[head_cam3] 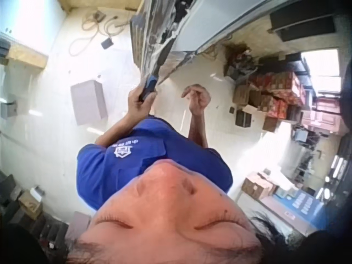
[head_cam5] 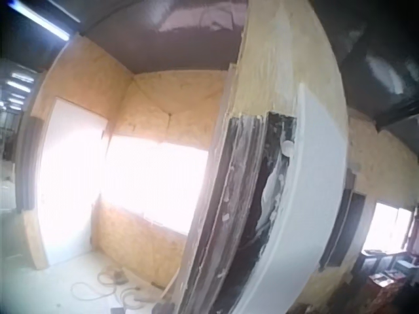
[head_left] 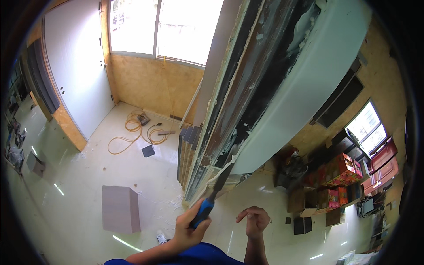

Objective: The person uses a blue-handled scraper to remove adhesive residue from the edge of a large panel. They repeatedly scrape along the seam and wipe away residue with their hand.

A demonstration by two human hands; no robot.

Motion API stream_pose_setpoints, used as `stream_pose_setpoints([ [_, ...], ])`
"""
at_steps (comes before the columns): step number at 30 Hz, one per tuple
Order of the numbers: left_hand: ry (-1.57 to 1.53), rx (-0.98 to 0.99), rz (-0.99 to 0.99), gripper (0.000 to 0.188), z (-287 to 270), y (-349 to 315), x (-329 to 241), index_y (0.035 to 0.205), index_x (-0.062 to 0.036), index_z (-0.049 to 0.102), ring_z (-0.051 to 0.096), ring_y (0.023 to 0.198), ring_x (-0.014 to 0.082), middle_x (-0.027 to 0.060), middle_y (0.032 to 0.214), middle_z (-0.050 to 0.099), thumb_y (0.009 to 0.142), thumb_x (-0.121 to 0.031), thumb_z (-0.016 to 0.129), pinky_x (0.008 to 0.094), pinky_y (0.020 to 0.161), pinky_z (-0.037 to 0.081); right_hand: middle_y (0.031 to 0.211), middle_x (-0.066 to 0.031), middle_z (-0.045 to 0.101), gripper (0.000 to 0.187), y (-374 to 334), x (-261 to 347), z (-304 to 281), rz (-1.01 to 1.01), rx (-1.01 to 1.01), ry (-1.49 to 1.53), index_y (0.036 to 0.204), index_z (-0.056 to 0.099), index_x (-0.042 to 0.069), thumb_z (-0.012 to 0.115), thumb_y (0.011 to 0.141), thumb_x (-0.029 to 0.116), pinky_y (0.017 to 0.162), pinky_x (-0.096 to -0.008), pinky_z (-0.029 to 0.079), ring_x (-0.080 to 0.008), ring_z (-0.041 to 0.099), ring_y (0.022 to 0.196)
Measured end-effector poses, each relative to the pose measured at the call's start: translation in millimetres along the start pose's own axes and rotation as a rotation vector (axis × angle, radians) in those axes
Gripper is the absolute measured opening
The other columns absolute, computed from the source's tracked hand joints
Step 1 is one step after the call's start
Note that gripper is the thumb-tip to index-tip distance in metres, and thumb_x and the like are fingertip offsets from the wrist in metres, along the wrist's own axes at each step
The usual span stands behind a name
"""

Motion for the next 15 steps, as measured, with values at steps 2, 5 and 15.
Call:
stream_pose_setpoints([
  [2, 0.006, 0.009, -0.009, 0.055, -5.2, -5.0, 5.1, 0.141, 0.0038, 0.045, 0.058, 0.071, 0.0078, 0.0062, 0.086, 0.064, 0.089, -0.001, 0.064, 0.0229, 0.065, 0.047, 0.078, -0.0192, 0.066, 0.017, 3.8, -0.6, -6.9, -0.016, -0.002, 0.007, 0.104, 0.057, -0.004, 0.045, 0.092, -0.008, 0.056, -0.0343, 0.056, -0.0222, 0.066, 0.058],
  [5, -0.12, 0.05, -0.22, 0.056, -8.4, -10.5, -5.9, 0.143, 0.0028, 0.042, 0.057, 0.072, 0.0072, 0.0047, 0.086, 0.063, 0.091, -0.001, 0.063, 0.0219, 0.067, 0.046, 0.078, -0.0188, 0.066, 0.018, -3.9, -5.0, -12.5, 0.015, -0.011, 0.009, 0.104, 0.056, -0.004, 0.044, 0.092, -0.009, 0.055, -0.0342, 0.056, -0.0225, 0.066, 0.059],
  [15, -0.317, 0.162, -0.41, 0.06, 5.4, -7.3, -12.7, 0.148, -0.0017, 0.034, 0.052, 0.063, 0.0065, 0.006, 0.085, 0.062, 0.096, -0.012, 0.062, 0.0222, 0.058, 0.045, 0.078, -0.0187, 0.065, 0.02, -5.8, -7.9, -2.1, 0.038, 0.004, 0.039, 0.105, 0.057, -0.004, 0.043, 0.09, -0.01, 0.055, -0.034, 0.055, -0.0225, 0.065, 0.058],
])
Point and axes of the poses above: each hand's wrist, its own y-axis towards the middle knuckle, its own z-axis out of the palm, x = y × z, the point moved 3 cm from there along y, towards the middle knuckle
